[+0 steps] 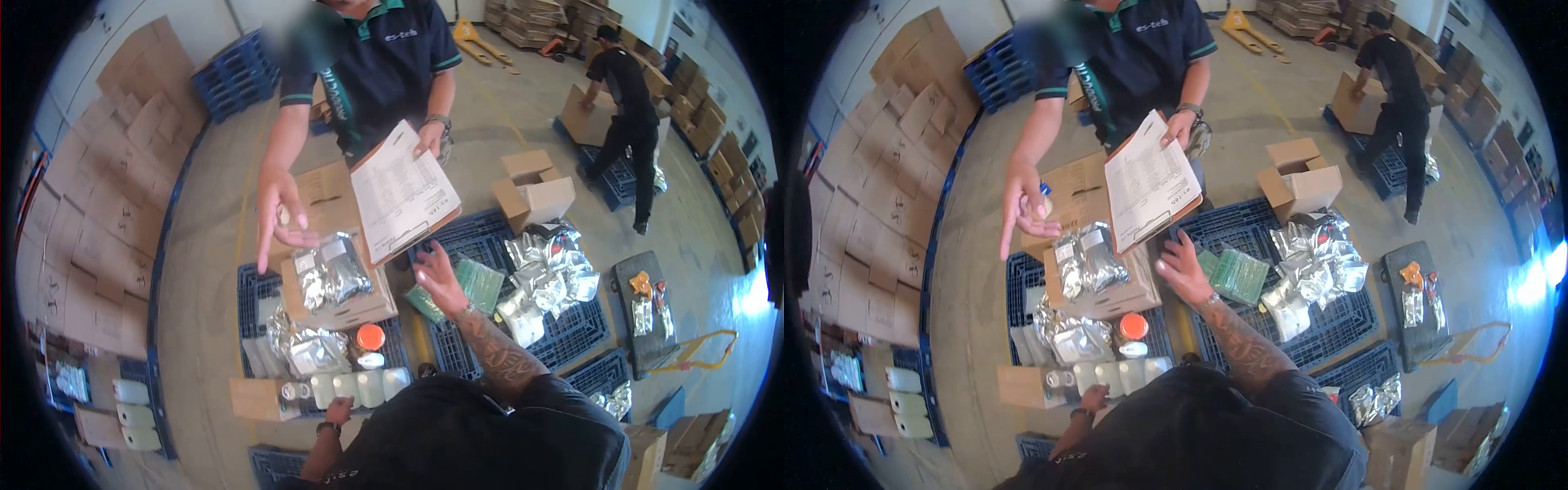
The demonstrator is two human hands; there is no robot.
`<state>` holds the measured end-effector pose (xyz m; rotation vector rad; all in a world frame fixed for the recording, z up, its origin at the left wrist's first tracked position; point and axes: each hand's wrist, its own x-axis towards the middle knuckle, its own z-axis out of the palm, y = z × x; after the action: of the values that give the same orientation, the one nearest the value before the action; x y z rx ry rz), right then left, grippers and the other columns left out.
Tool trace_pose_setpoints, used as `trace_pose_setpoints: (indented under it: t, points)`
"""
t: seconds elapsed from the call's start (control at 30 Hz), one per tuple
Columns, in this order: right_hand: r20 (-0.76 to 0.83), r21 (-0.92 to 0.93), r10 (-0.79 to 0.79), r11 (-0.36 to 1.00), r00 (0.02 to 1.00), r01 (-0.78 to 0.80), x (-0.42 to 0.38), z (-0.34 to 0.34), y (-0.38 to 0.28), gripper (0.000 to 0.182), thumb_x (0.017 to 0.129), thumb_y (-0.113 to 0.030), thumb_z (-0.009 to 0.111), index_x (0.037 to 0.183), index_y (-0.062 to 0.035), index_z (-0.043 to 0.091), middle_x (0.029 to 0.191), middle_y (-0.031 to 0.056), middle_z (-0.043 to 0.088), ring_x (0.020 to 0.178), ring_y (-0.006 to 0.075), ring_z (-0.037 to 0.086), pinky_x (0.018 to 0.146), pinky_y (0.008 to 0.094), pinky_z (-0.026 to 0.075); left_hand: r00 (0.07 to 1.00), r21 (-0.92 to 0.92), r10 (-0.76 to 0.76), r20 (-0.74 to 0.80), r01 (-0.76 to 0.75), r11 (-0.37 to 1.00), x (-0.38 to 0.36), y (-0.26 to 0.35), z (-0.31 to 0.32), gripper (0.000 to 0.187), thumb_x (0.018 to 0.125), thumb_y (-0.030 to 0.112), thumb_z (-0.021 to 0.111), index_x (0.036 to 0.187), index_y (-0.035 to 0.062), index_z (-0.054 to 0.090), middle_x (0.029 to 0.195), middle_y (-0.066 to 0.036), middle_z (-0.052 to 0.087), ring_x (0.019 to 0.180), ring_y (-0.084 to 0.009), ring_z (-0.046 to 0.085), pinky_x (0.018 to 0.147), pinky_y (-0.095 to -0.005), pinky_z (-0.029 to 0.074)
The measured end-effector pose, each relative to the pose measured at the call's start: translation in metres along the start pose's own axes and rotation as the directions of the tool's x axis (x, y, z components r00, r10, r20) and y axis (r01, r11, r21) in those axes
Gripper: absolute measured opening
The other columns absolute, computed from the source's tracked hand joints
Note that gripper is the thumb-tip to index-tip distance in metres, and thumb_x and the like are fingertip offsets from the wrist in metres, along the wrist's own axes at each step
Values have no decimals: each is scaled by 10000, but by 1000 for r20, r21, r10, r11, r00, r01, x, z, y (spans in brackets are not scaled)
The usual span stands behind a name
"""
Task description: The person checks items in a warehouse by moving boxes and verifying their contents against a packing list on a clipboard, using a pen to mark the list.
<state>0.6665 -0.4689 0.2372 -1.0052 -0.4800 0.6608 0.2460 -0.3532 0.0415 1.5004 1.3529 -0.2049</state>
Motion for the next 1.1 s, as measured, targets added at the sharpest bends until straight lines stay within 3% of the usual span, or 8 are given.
trace_pose_setpoints:
  t: [0.27, 0.33, 0.4, 0.6, 0.67, 0.83, 1.0, 1.1]
  points:
    - [-220, 103, 175, 982, 960, -156, 25, 65, -9, 380, 934, -183, 588, 1254, -14, 472, 1116, 87, 596, 970, 154, 607, 758, 296, 539, 982, -150, -105, -154, 82, 985, 3, -25, 16, 613, 791, 302, 711, 1109, -132, 416, 827, -152, 599, 684, -207, 612, 573, -335, 526]
    - [-190, 31, 184, 983, 964, -181, 25, 57, 5, 344, 935, -169, 577, 1220, 6, 497, 1096, 89, 601, 976, 173, 618, 748, 318, 562, 973, -256, 6, -230, -66, 964, -3, -37, 20, 600, 791, 265, 706, 1071, -153, 380, 883, -191, 568, 715, -236, 619, 591, -345, 535]
    - [-171, -93, -10, 996, 985, -6, 18, 55, 19, 336, 936, -160, 567, 1216, 13, 498, 1106, 97, 597, 977, 186, 620, 753, 332, 567, 991, -289, -16, -135, -24, 957, -19, -32, 12, 519, 794, 254, 707, 1022, -108, 413, 865, -176, 563, 730, -238, 626, 591, -342, 532]
    - [-137, 41, 166, 986, 977, -162, -29, 70, -11, 338, 927, -133, 566, 1216, 24, 488, 1130, 111, 579, 977, 211, 617, 780, 351, 565, 991, -382, -26, -134, -27, 924, -26, -38, 15, 407, 824, 255, 677, 984, -37, 443, 762, -104, 571, 703, -190, 611, 557, -318, 488]
    - [-159, 13, 186, 982, 970, -187, -45, 61, -8, 342, 926, -134, 564, 1216, 29, 488, 1140, 111, 573, 983, 214, 614, 762, 348, 562, 895, -294, 106, -433, -252, 922, -19, -41, 14, 360, 836, 277, 674, 922, 2, 458, 747, -90, 569, 686, -171, 605, 566, -307, 479]
    - [-202, -112, 152, 978, 968, -177, -92, 57, -31, 311, 910, -108, 571, 1182, 37, 530, 1087, 93, 609, 927, 139, 607, 737, 257, 497, 935, -416, 205, -289, -315, 853, -65, 49, -48, 309, 868, 246, 686, 860, 66, 435, 724, -40, 501, 692, -126, 578, 612, -276, 446]
    - [-76, -355, 148, 920, 986, -165, -125, 60, -60, 313, 884, -122, 586, 1131, 70, 571, 1004, 103, 653, 888, 153, 619, 733, 285, 499, 710, -198, 605, -361, -692, 694, -85, 101, -101, 336, 816, 192, 735, 990, 39, 491, 920, -57, 513, 920, -168, 538, 772, -312, 457]
    - [150, -886, 456, 455, 877, -86, -124, 92, -101, 286, 900, -190, 604, 1058, 47, 634, 832, 69, 676, 749, 127, 622, 692, 292, 503, 399, 260, 861, -317, -836, 483, -129, 161, -141, 534, 770, 211, 767, 1181, 13, 490, 1134, -146, 523, 1073, -259, 537, 912, -378, 442]
